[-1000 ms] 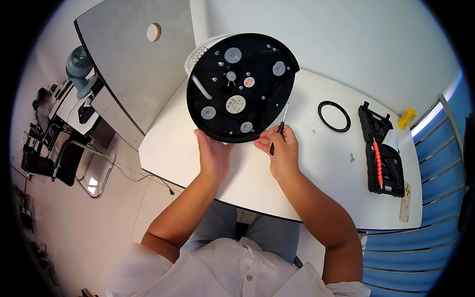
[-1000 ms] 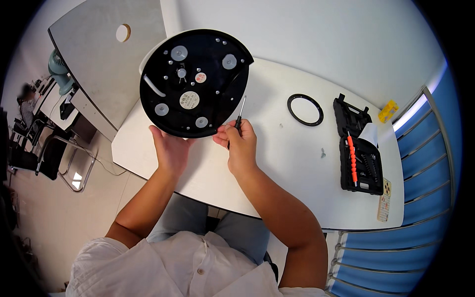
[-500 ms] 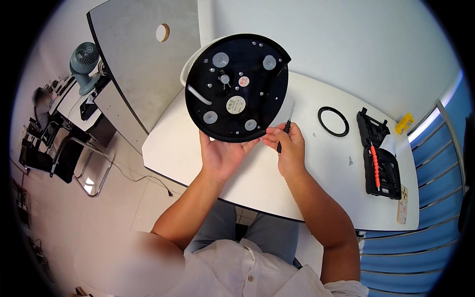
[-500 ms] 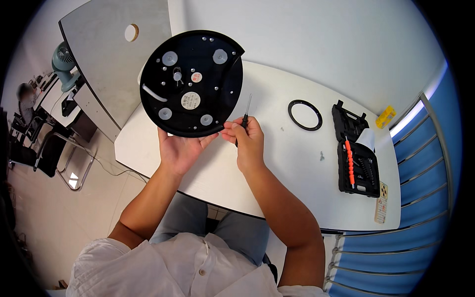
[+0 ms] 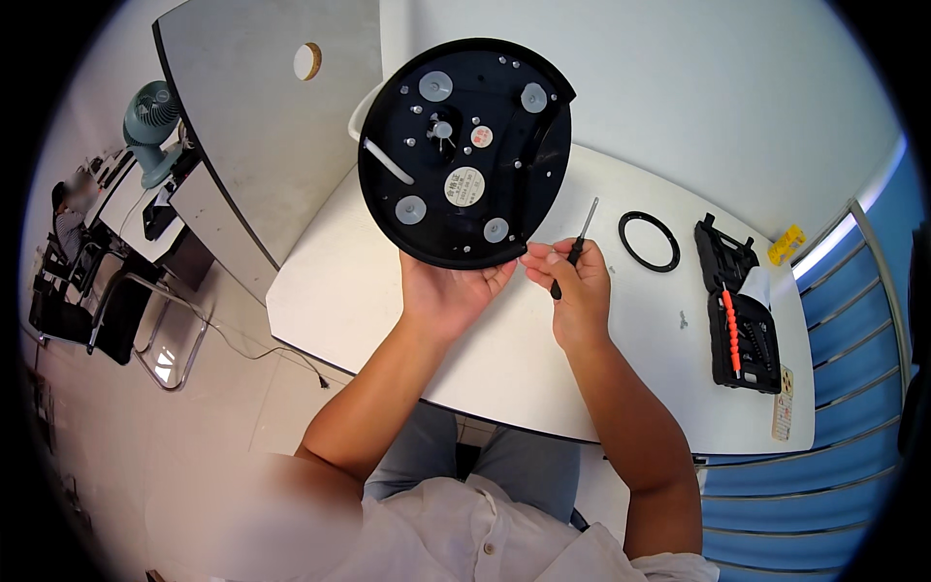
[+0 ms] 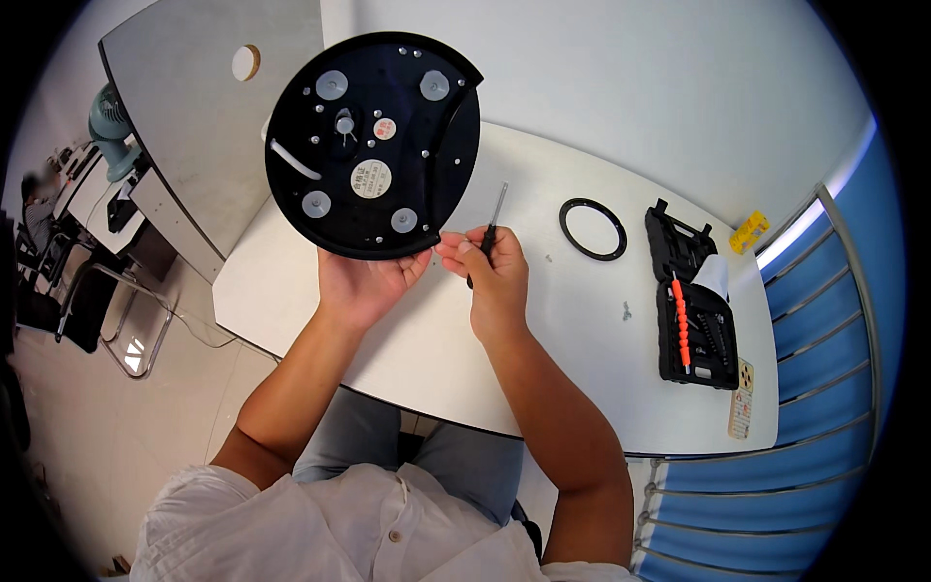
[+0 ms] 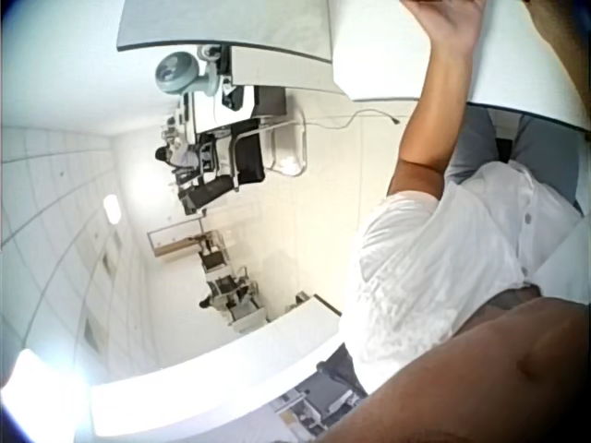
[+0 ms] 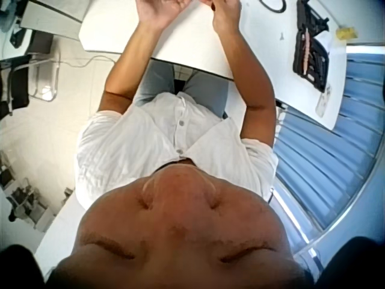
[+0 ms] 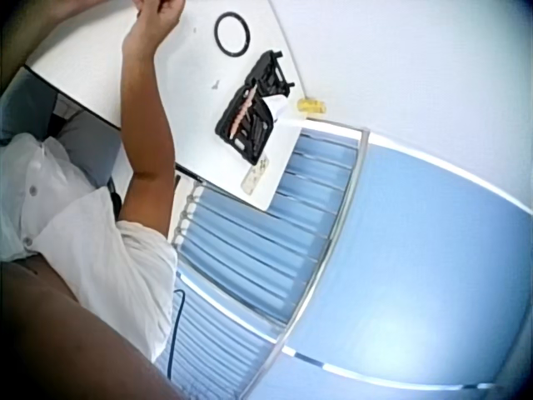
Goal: The person assembles a white cylindrical appliance by repeatedly inserting and tightening screws into the black base plate using a screwdriver. The person rotates the device to access different screw holes and continues securing the base throughout the clip.
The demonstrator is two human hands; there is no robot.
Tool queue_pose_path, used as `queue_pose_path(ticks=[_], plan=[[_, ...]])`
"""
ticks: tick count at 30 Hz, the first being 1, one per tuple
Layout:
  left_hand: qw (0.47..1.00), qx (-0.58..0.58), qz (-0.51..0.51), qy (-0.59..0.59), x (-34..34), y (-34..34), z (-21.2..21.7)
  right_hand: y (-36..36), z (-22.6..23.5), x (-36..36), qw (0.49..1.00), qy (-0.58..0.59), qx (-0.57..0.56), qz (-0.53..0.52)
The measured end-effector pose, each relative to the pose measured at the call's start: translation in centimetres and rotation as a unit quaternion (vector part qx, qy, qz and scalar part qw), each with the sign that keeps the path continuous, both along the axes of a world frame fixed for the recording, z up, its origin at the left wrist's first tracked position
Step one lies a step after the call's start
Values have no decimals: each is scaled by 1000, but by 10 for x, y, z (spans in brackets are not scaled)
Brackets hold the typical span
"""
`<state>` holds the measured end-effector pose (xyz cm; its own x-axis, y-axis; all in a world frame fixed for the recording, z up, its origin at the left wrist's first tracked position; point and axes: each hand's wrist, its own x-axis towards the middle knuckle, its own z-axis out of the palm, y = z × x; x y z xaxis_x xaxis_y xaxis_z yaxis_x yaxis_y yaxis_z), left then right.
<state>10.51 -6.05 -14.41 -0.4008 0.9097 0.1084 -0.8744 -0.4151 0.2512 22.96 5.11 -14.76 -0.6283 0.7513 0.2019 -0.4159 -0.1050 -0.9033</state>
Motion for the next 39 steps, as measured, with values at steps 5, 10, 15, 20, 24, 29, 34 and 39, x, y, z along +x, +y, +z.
queue_pose_path(ticks=[5, 10, 15, 20, 24, 29, 34, 39], plan=[[1000, 12, -1, -21, -1, 2, -13, 8, -1, 3, 999, -27, 7, -27], [999, 32, -3, -8, -2, 1, -13, 17, -8, 8, 998, -35, 38, -38], [998, 58, 6, -5, 0, 1, -8, 3, 2, 7, 957, -129, 233, -112], [995, 89, -10, -48, 1, 6, -22, -19, 6, 8, 819, -63, 562, -98], [986, 149, -51, 56, -6, 15, -42, -26, -1, 0, 721, 5, 684, -112], [996, 75, -11, -56, 9, 11, -33, -16, -3, -19, 618, 16, 777, -120], [982, 129, -69, -116, 2, 13, -43, -8, 3, -27, 579, 10, 807, -115], [980, 161, -52, -104, 2, 20, -50, -7, 11, -37, 567, 11, 816, -108]])
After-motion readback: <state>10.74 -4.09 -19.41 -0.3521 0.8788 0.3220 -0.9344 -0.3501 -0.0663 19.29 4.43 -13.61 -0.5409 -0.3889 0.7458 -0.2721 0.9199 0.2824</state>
